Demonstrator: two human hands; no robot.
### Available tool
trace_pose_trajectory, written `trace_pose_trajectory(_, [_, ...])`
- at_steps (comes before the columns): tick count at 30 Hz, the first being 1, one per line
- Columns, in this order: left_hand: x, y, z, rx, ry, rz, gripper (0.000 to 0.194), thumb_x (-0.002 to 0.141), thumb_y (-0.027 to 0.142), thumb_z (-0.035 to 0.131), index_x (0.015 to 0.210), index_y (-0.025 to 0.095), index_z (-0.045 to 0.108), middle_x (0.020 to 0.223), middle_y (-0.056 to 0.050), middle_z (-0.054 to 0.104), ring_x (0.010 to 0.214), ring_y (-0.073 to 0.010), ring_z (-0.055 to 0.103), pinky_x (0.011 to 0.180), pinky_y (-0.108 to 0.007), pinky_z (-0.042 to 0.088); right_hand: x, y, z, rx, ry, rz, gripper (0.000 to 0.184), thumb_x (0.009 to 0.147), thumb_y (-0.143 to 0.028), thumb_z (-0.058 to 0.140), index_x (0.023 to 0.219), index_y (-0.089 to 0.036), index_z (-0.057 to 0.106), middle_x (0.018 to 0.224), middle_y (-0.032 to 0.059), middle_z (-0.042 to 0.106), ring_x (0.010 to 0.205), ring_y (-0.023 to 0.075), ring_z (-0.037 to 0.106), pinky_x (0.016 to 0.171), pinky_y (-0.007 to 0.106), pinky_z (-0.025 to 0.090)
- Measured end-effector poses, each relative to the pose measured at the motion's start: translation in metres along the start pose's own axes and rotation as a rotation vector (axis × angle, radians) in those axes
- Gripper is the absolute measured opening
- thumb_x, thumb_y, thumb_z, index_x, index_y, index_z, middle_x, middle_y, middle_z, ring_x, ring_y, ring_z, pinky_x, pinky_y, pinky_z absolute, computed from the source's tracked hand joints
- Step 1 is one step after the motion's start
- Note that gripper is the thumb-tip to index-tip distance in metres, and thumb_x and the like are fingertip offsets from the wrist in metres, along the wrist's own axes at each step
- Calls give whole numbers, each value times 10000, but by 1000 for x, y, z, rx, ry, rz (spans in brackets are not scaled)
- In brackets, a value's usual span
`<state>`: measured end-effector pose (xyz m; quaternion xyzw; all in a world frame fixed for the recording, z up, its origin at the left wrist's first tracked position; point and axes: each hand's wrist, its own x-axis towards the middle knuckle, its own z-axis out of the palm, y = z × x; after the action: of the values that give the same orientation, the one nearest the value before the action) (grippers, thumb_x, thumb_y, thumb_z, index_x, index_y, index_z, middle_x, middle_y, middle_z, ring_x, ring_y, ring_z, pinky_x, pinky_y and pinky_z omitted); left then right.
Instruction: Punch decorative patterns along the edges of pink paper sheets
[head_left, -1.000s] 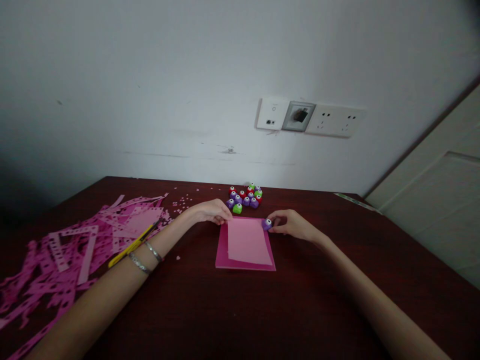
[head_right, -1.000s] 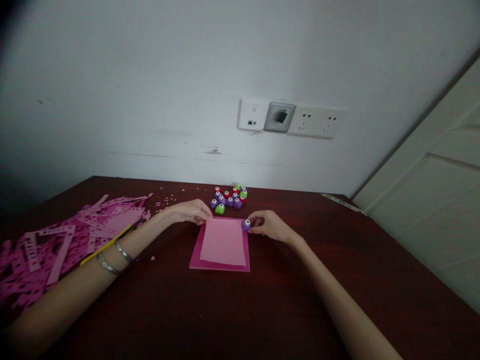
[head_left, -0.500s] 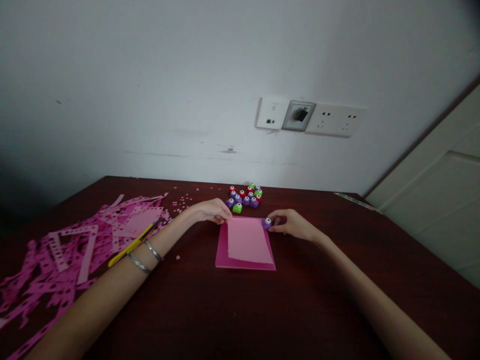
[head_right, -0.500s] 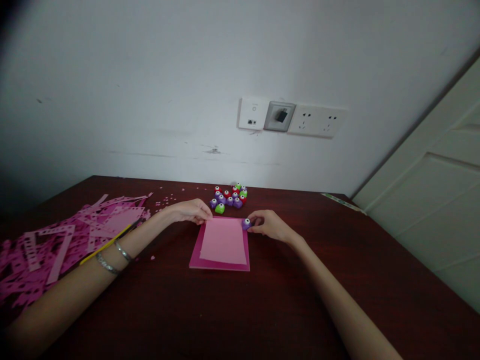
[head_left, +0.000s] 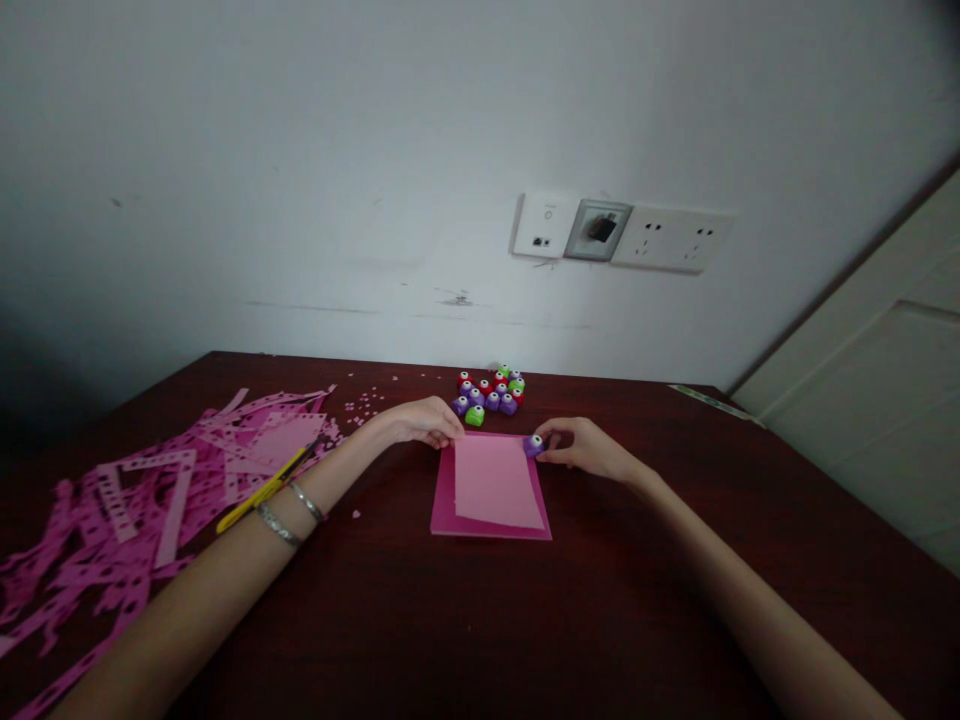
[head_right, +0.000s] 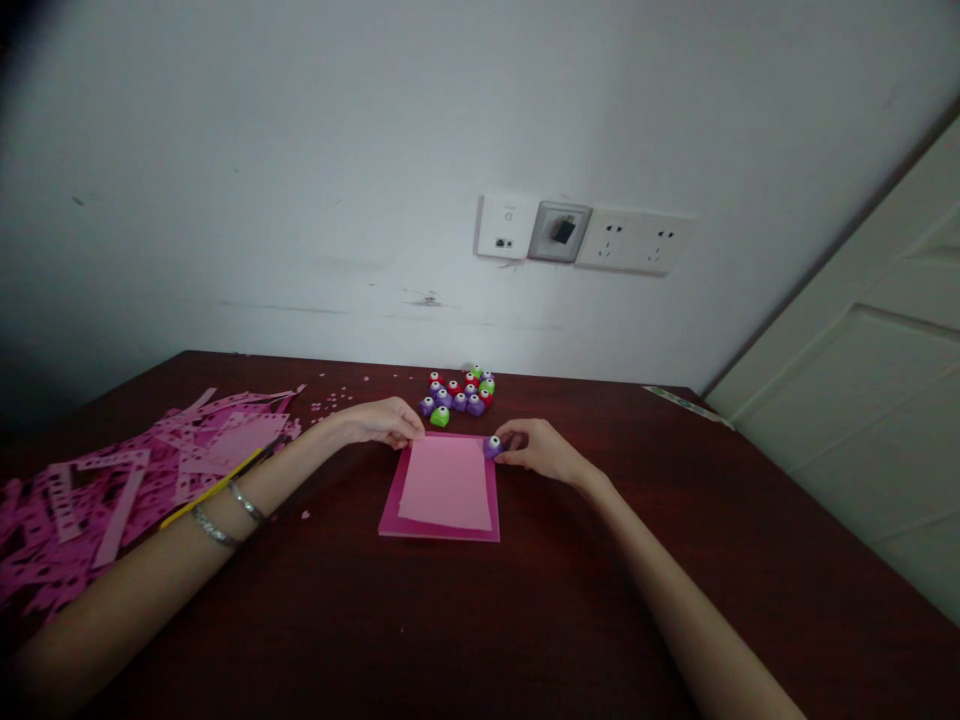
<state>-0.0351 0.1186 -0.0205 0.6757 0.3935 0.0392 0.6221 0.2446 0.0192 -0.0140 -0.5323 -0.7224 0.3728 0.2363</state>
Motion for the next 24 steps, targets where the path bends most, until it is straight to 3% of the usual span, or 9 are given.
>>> trace_pose_trajectory(6, [-2, 4, 2, -6, 24, -19, 259, 551, 289, 720, 744, 122, 673, 596, -16, 581, 541, -86, 500, 572, -269, 396, 0, -2, 1, -19, -11, -7, 269, 700, -297, 653, 934, -164, 639, 733, 17, 597, 612, 122, 525, 488, 215, 421])
trace_pose_trajectory(24, [0, 8, 22, 128, 154, 17, 112, 556, 191, 624, 622, 106, 657, 534, -30, 605, 497, -102, 543, 534, -264, 447, 4, 3, 8, -121, 6, -104, 272, 704, -315, 663, 939, -179, 662, 848, 34, 652, 691, 150, 556, 630, 266, 447])
